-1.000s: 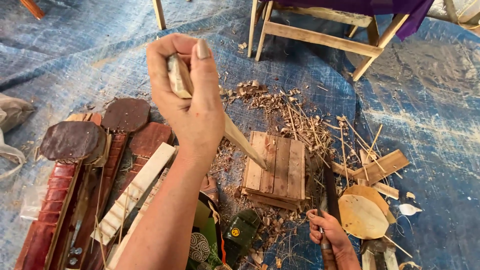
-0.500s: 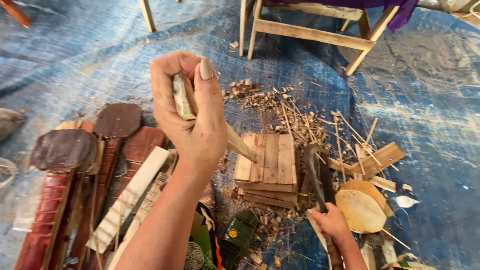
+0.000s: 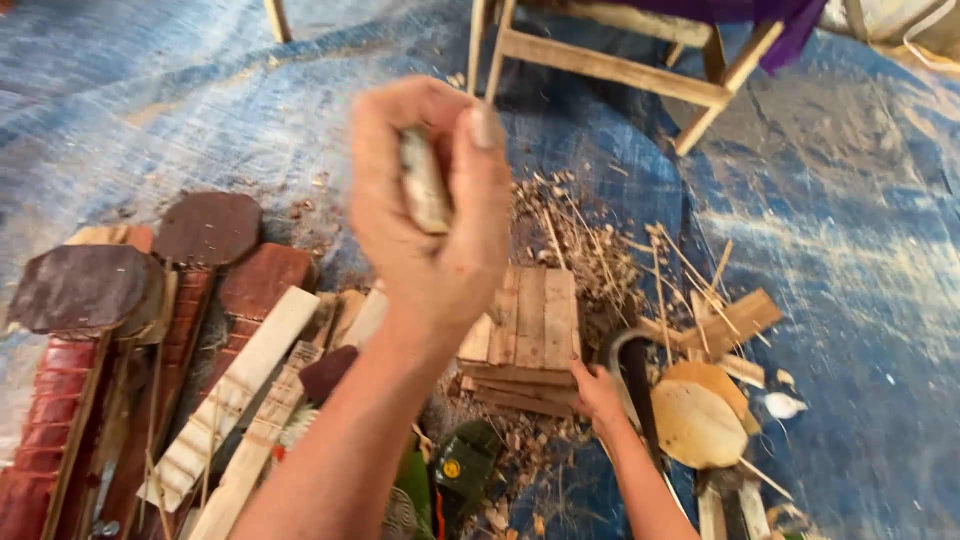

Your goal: The person carves and shapes a wooden piece using a hand tool, likely for instrument repair.

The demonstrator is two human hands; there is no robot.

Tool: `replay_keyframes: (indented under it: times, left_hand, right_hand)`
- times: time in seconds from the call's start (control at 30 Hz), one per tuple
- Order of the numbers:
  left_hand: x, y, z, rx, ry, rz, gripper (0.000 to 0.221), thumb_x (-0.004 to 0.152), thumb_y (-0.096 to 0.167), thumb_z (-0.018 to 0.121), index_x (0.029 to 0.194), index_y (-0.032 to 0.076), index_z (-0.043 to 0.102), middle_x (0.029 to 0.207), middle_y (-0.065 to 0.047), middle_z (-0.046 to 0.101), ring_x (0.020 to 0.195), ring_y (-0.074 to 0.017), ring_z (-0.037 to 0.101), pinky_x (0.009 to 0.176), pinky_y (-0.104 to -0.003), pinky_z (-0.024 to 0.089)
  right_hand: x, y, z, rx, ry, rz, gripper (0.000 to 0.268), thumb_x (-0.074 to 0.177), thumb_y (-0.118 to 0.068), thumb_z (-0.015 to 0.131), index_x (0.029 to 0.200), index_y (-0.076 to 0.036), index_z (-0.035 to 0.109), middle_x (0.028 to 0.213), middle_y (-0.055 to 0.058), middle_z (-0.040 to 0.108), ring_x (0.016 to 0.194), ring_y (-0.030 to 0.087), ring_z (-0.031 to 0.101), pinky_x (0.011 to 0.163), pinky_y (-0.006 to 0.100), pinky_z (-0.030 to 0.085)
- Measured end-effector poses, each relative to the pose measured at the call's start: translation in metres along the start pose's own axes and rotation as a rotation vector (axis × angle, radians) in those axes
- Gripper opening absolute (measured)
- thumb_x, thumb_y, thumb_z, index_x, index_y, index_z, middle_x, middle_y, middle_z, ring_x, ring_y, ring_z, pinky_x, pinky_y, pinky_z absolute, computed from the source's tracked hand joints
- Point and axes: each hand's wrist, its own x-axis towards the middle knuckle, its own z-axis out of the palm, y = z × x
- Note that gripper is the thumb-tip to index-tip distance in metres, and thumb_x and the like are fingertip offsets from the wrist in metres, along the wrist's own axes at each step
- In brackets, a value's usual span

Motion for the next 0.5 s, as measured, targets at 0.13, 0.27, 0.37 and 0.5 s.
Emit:
replay_keyframes:
  times: [0.13,0.27,0.37,0.5]
  left_hand:
    - [-0.001,0.008,-0.004,-0.048,0.019,-0.055,0.02,0.101,-0.002,0.054,0.108,0.015,0.045,0.075,0.002,0.052,0.056,-0.0093,0.05,0.045,-0.022,0.049]
    - [-0.004,0.029,-0.011,-0.027,0.044,-0.168,0.014,0.105,0.004,0.056,0.111,0.013,0.048,0.077,0.006,0.048,0.062,-0.0059,0.042,0.054,-0.022,0.037]
    - [0.003,0.044,-0.016,-0.006,0.083,-0.199,0.013,0.105,0.003,0.058,0.112,0.009,0.05,0.082,0.004,0.051,0.066,-0.0045,0.042,0.059,-0.022,0.036]
    - [0.003,0.04,-0.028,-0.191,0.074,-0.02,0.02,0.107,0.005,0.058,0.118,0.019,0.049,0.086,0.003,0.056,0.059,-0.0104,0.05,0.048,-0.023,0.046]
  right_hand:
    - [0.043,0.014,0.019,0.322,-0.041,0.146,0.067,0.091,-0.036,0.069,0.138,0.009,0.054,0.141,0.033,0.049,0.098,0.045,0.059,0.071,0.049,0.055]
    - [0.049,0.017,0.021,0.399,-0.034,0.111,0.05,0.093,-0.027,0.071,0.131,0.005,0.063,0.13,0.022,0.062,0.09,0.033,0.061,0.064,0.041,0.054]
    - [0.052,0.021,0.018,0.509,-0.068,0.079,0.049,0.093,-0.022,0.068,0.136,0.001,0.06,0.144,0.019,0.051,0.103,0.035,0.055,0.073,0.046,0.053]
    - [0.027,0.031,0.008,0.701,-0.153,0.047,0.05,0.088,-0.017,0.069,0.134,-0.003,0.058,0.129,0.024,0.056,0.111,0.038,0.054,0.086,0.051,0.053]
